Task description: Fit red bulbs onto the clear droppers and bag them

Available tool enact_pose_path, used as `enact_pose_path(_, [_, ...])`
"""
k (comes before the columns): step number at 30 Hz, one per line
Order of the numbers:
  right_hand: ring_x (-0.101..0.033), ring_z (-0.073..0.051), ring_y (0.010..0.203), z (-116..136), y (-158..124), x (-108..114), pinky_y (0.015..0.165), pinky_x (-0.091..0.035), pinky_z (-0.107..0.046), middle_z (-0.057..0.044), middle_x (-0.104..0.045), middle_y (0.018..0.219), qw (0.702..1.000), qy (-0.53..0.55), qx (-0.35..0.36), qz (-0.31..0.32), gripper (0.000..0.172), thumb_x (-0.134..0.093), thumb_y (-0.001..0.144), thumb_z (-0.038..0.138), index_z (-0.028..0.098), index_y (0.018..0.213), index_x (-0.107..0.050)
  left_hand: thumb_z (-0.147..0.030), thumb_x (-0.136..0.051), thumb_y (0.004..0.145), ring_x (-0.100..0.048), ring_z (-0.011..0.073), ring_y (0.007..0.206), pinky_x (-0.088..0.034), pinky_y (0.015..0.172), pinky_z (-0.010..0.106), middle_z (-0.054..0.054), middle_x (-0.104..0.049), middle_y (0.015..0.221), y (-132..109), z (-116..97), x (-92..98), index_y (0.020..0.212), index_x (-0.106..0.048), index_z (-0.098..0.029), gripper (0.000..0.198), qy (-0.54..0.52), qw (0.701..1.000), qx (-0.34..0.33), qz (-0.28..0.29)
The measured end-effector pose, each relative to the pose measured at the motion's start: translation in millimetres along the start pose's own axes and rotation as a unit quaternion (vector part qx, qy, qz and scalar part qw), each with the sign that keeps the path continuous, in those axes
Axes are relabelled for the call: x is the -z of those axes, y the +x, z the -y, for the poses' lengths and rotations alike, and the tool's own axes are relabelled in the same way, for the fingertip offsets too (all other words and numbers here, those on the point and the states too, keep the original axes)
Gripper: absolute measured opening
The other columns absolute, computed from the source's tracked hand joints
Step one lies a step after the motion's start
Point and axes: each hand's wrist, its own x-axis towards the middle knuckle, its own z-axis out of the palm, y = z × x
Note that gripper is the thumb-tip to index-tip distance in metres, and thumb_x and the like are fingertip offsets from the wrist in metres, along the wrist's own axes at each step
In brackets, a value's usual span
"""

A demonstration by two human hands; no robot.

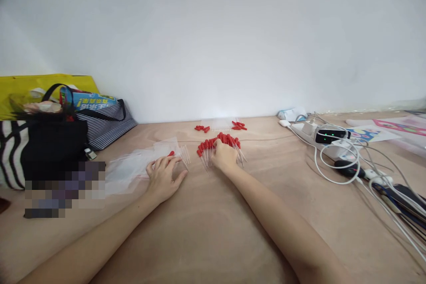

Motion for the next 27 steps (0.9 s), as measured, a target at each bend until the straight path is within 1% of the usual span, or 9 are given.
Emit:
enact_pose_path(3, [-0.06,-0.022,0.081,-2.9,-1.8,1.9,0.063,-0.039,-0.028,-0.006,-0.065,0.087,1.0,-0.019,0.01,0.007,0.026,-0.045,0.078,0.028,0.023,0.101,-0.056,-0.037,-0.055,0.074,-0.044,0.0287,0.102,-0.021,0.089,0.048,0.011,-0.057,0.107,1.8,4.2,0.2,0.102,-0.054,-0.021,0.032,0.014,1.0,0.019,-0.001])
enact_pose_path(7, [-0.059,-0.019,0.082,0.1,-7.2,3.1,0.063,-0.038,-0.026,-0.004,-0.064,0.092,0.999,-0.004,0.044,-0.013,0.023,-0.042,0.081,0.03,0.024,0.092,-0.06,-0.042,-0.049,0.077,-0.045,0.0304,0.1,-0.022,0.089,0.049,0.013,-0.058,0.104,5.2,9.3,1.1,0.102,-0.054,-0.016,0.037,0.048,0.997,0.057,-0.002])
enact_pose_path(9, [-0.059,-0.017,0.081,7.0,-12.0,0.5,0.062,-0.038,-0.025,-0.003,-0.064,0.092,0.997,0.009,0.079,-0.017,0.023,-0.041,0.081,0.03,0.023,0.089,-0.061,-0.04,-0.045,0.08,-0.044,0.0314,0.102,-0.021,0.091,0.05,0.015,-0.057,0.107,6.7,11.3,-0.2,0.105,-0.054,-0.012,0.038,0.066,0.995,0.069,0.005])
enact_pose_path(12, [-0.059,-0.017,0.081,23.8,-20.0,-7.1,0.062,-0.038,-0.024,-0.002,-0.064,0.088,0.99,0.027,0.136,0.002,0.023,-0.043,0.081,0.034,0.022,0.085,-0.062,-0.036,-0.04,0.083,-0.041,0.0331,0.111,-0.019,0.095,0.049,0.019,-0.05,0.118,8.6,14.1,-4.3,0.115,-0.05,-0.009,0.043,0.088,0.993,0.075,0.036])
enact_pose_path(15, [-0.06,-0.019,0.082,44.3,-24.8,-15.1,0.063,-0.04,-0.026,-0.005,-0.065,0.087,0.988,0.027,0.151,0.022,0.03,-0.044,0.079,0.042,0.02,0.089,-0.061,-0.036,-0.038,0.084,-0.037,0.0341,0.117,-0.022,0.096,0.048,0.021,-0.045,0.124,10.5,17.2,-8.8,0.122,-0.044,-0.007,0.048,0.099,0.989,0.077,0.079])
enact_pose_path(18, [-0.061,-0.021,0.083,62.7,-24.6,-20.5,0.065,-0.042,-0.028,-0.009,-0.065,0.089,0.991,0.008,0.129,0.037,0.035,-0.044,0.079,0.044,0.016,0.092,-0.061,-0.035,-0.038,0.084,-0.039,0.0319,0.116,-0.028,0.094,0.045,0.021,-0.045,0.124,12.3,20.9,-11.9,0.126,-0.039,-0.007,0.05,0.085,0.989,0.068,0.105])
enact_pose_path(21, [-0.062,-0.022,0.082,73.4,-22.9,-23.0,0.065,-0.043,-0.029,-0.012,-0.066,0.088,0.992,-0.009,0.109,0.063,0.031,-0.044,0.079,0.038,0.015,0.088,-0.063,-0.031,-0.038,0.084,-0.044,0.028,0.112,-0.034,0.092,0.039,0.019,-0.047,0.122,13.4,24.7,-13.9,0.125,-0.039,-0.007,0.047,0.04,0.991,0.049,0.121])
enact_pose_path(24, [-0.062,-0.023,0.08,74.3,-23.8,-22.4,0.064,-0.044,-0.03,-0.015,-0.066,0.087,0.992,-0.018,0.1,0.077,0.029,-0.043,0.08,0.033,0.014,0.088,-0.063,-0.025,-0.039,0.083,-0.045,0.0251,0.111,-0.034,0.094,0.037,0.016,-0.048,0.121,13.8,26.9,-15.3,0.122,-0.042,-0.009,0.042,-0.011,0.992,0.009,0.123])
enact_pose_path(27, [-0.063,-0.024,0.078,68.3,-28.1,-18.4,0.062,-0.045,-0.031,-0.015,-0.066,0.085,0.992,-0.022,0.095,0.078,0.028,-0.044,0.078,0.031,0.014,0.087,-0.064,-0.021,-0.039,0.082,-0.046,0.0226,0.111,-0.035,0.094,0.036,0.013,-0.048,0.121,14.1,26.2,-15.6,0.12,-0.044,-0.013,0.04,-0.061,0.989,-0.044,0.124])
